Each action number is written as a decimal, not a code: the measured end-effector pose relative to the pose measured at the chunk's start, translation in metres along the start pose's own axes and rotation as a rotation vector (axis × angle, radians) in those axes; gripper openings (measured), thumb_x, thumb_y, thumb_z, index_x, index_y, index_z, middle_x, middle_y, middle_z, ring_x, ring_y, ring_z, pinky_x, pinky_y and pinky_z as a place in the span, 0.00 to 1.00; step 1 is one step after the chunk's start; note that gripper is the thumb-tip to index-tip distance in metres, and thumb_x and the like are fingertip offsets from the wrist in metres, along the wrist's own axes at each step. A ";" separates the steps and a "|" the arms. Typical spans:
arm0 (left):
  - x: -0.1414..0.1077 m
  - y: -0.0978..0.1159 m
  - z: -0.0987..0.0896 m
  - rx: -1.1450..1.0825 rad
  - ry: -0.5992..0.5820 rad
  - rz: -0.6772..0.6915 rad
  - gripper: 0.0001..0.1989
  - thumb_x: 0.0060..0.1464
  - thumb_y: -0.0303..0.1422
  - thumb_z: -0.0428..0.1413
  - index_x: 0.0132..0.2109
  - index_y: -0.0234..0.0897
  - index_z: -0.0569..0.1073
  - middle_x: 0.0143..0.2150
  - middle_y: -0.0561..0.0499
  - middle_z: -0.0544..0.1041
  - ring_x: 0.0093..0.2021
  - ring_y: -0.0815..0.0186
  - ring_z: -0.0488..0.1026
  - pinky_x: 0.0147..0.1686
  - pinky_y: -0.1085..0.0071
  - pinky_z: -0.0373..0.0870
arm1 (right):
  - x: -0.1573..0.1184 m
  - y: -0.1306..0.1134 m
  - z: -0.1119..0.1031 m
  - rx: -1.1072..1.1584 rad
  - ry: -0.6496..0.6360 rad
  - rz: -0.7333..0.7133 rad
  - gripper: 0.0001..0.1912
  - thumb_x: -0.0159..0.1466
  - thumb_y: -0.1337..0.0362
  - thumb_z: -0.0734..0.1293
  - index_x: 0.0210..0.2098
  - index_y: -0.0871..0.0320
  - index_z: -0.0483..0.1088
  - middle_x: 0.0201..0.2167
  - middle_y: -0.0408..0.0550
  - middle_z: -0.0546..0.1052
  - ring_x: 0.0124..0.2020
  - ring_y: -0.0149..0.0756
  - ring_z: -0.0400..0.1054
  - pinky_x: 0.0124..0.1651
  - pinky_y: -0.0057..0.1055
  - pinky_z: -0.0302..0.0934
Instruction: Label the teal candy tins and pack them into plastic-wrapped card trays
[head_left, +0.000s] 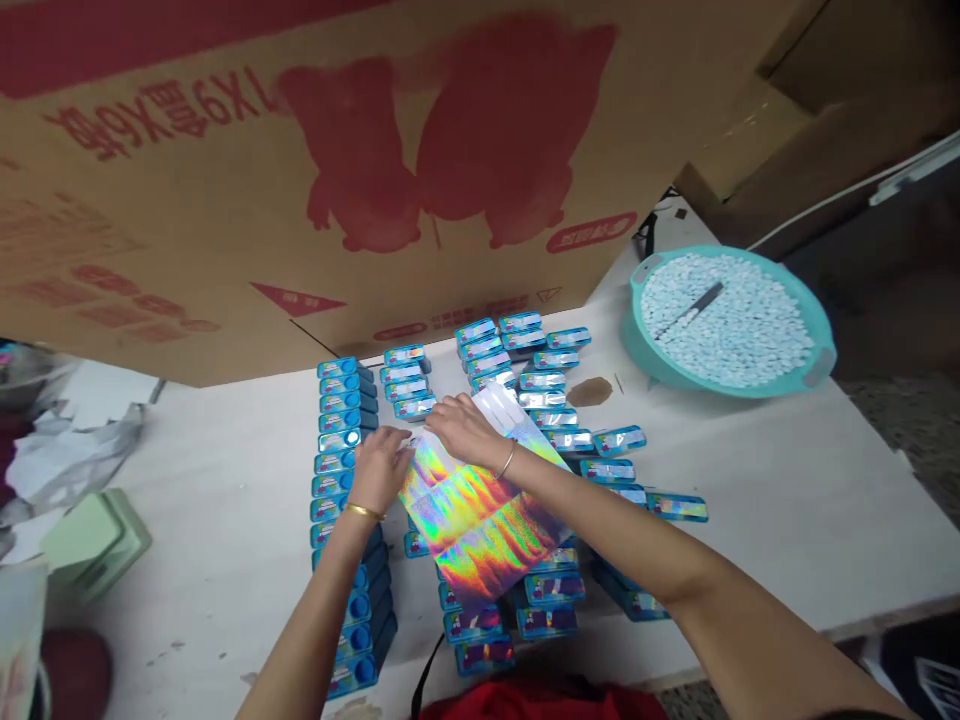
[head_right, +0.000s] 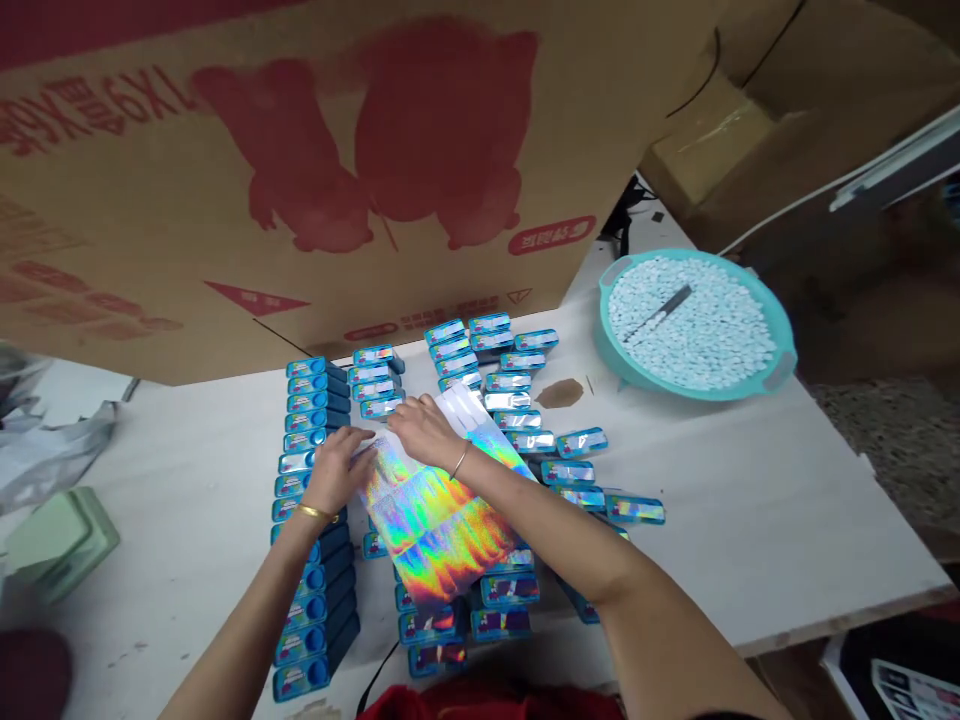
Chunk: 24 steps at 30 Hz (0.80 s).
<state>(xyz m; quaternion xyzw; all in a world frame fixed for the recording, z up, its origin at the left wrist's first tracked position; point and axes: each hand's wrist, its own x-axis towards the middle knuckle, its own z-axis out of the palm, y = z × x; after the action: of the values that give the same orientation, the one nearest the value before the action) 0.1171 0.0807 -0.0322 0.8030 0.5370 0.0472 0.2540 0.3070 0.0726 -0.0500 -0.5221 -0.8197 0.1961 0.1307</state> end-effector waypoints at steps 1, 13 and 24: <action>0.001 0.001 0.006 0.057 0.028 0.022 0.12 0.56 0.34 0.51 0.44 0.39 0.75 0.43 0.44 0.76 0.45 0.57 0.70 0.45 0.61 0.63 | 0.002 0.000 0.006 -0.016 0.006 -0.007 0.12 0.69 0.67 0.57 0.36 0.59 0.70 0.36 0.50 0.74 0.41 0.40 0.62 0.40 0.36 0.48; -0.012 0.008 0.029 0.163 0.124 0.082 0.13 0.59 0.30 0.47 0.47 0.39 0.74 0.56 0.41 0.72 0.50 0.54 0.68 0.46 0.58 0.60 | 0.012 0.000 0.023 -0.071 0.052 0.090 0.12 0.69 0.65 0.56 0.35 0.59 0.69 0.36 0.52 0.73 0.41 0.43 0.60 0.40 0.38 0.49; -0.057 0.026 -0.001 -0.616 0.349 -0.271 0.08 0.54 0.39 0.55 0.35 0.40 0.68 0.33 0.51 0.73 0.36 0.65 0.71 0.40 0.67 0.67 | 0.007 0.006 0.034 -0.100 0.088 0.062 0.14 0.70 0.66 0.54 0.37 0.59 0.69 0.36 0.53 0.71 0.40 0.43 0.57 0.42 0.38 0.48</action>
<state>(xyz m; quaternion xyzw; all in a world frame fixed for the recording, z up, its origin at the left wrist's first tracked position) 0.1144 0.0232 -0.0084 0.5905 0.6341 0.3087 0.3922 0.2948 0.0745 -0.0831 -0.5613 -0.8053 0.1360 0.1341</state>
